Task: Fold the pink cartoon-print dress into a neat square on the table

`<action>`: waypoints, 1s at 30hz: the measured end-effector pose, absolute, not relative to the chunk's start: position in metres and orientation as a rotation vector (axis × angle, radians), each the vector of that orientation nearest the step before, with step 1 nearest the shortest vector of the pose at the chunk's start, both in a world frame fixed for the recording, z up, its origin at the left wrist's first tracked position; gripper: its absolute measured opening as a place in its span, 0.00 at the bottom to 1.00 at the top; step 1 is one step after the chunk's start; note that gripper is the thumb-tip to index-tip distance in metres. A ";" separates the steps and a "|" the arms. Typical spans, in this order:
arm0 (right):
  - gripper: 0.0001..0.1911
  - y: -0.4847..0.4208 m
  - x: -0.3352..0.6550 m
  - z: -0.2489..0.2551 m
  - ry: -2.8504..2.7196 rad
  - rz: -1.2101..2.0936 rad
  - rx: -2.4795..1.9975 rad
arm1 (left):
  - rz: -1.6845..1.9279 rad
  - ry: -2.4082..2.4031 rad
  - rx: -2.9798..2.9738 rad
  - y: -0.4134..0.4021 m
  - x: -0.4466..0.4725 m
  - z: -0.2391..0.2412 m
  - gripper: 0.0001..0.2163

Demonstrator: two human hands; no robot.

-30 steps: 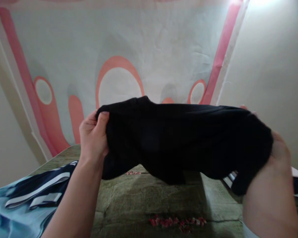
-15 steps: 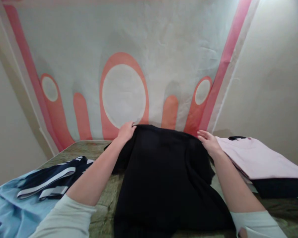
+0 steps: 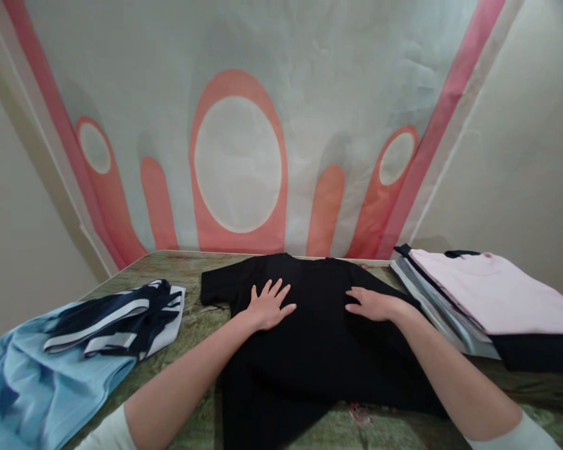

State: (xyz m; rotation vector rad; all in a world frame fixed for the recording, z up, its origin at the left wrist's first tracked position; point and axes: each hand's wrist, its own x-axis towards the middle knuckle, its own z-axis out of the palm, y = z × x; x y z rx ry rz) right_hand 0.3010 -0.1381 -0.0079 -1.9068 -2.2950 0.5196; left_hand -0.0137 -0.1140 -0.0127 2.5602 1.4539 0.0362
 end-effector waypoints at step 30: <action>0.12 -0.270 0.268 0.015 -2.616 0.138 -1.310 | 0.243 0.951 2.735 -0.249 -0.022 0.022 0.13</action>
